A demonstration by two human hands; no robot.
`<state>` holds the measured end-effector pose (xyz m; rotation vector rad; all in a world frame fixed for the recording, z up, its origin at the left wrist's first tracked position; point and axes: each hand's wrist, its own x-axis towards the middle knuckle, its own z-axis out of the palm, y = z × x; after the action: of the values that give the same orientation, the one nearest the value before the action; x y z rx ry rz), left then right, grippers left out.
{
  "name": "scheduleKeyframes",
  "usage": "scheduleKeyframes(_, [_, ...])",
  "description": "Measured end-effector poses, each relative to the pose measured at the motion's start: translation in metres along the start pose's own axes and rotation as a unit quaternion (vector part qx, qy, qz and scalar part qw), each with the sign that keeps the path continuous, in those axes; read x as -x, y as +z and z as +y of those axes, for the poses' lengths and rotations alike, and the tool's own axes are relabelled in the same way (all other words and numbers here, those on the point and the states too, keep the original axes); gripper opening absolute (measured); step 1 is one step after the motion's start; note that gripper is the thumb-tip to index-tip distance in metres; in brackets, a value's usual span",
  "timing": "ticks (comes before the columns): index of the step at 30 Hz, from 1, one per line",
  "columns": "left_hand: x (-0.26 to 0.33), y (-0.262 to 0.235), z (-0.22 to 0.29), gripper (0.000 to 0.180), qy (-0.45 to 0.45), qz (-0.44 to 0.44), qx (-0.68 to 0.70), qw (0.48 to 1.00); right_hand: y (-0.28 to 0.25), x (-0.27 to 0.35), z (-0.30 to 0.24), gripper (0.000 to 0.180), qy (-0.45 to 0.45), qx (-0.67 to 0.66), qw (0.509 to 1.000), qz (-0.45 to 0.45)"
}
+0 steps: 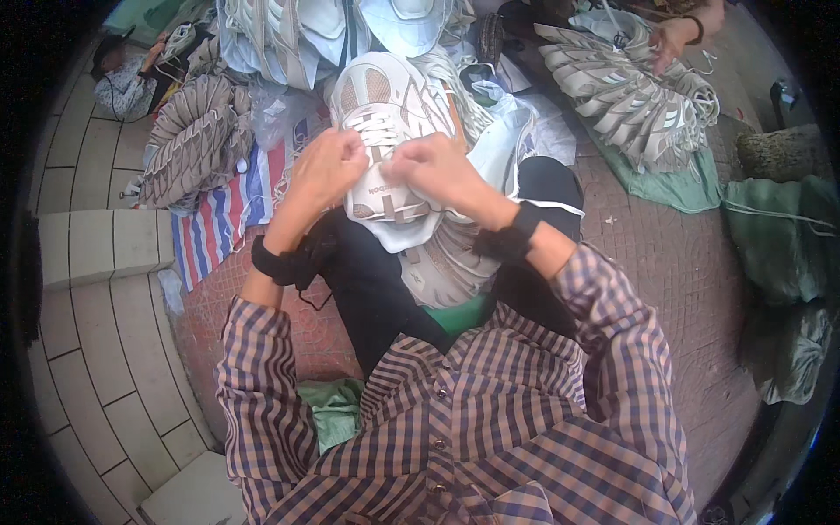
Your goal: Insert laces into a white sneaker and tie them.
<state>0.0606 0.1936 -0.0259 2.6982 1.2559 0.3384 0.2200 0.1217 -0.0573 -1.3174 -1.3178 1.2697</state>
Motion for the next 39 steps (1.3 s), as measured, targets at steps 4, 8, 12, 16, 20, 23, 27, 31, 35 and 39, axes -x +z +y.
scheduleKeyframes(4, [0.005, 0.008, 0.012, 0.012, -0.066, 0.041, 0.070, 0.995, -0.015, 0.003, -0.001, 0.017, 0.207, -0.198, 0.957, 0.044])
scheduleKeyframes(8, [0.020, 0.009, 0.022, 0.013, -0.056, 0.164, 0.154, 0.973, -0.037, 0.006, 0.005, 0.022, 0.284, -0.274, 0.917, -0.066])
scheduleKeyframes(12, [0.030, 0.003, 0.023, 0.011, -0.025, 0.153, 0.091, 0.984, -0.033, 0.003, -0.005, 0.024, 0.042, 0.277, 0.959, 0.033])
scheduleKeyframes(16, [0.022, 0.001, 0.018, 0.009, 0.007, 0.139, 0.021, 0.990, -0.013, -0.009, -0.011, 0.014, -0.198, 0.336, 0.914, 0.114])
scheduleKeyframes(20, [0.018, -0.001, 0.017, 0.009, -0.046, 0.101, 0.071, 0.991, -0.012, -0.018, -0.019, 0.008, -0.234, 0.454, 0.859, 0.040])
scheduleKeyframes(23, [0.015, 0.000, 0.014, 0.009, -0.030, 0.101, 0.111, 0.988, -0.007, -0.024, -0.024, 0.008, -0.227, 0.518, 0.825, 0.011])
scheduleKeyframes(27, [0.011, 0.002, 0.012, 0.011, -0.020, 0.103, 0.085, 0.991, -0.001, -0.030, -0.019, 0.010, -0.228, 0.569, 0.790, -0.011])
scheduleKeyframes(31, [0.003, 0.003, -0.006, 0.017, -0.227, -0.043, 0.381, 0.895, -0.033, -0.049, -0.018, 0.011, -0.117, 0.301, 0.933, -0.159])
scheduleKeyframes(35, [-0.004, 0.005, -0.016, 0.012, -0.280, -0.007, 0.399, 0.873, -0.014, -0.042, -0.013, 0.018, -0.097, 0.301, 0.947, -0.061])
scheduleKeyframes(39, [0.007, 0.008, -0.013, 0.010, -0.317, 0.040, 0.509, 0.799, 0.006, 0.000, -0.012, 0.031, -0.142, 0.352, 0.922, 0.074])
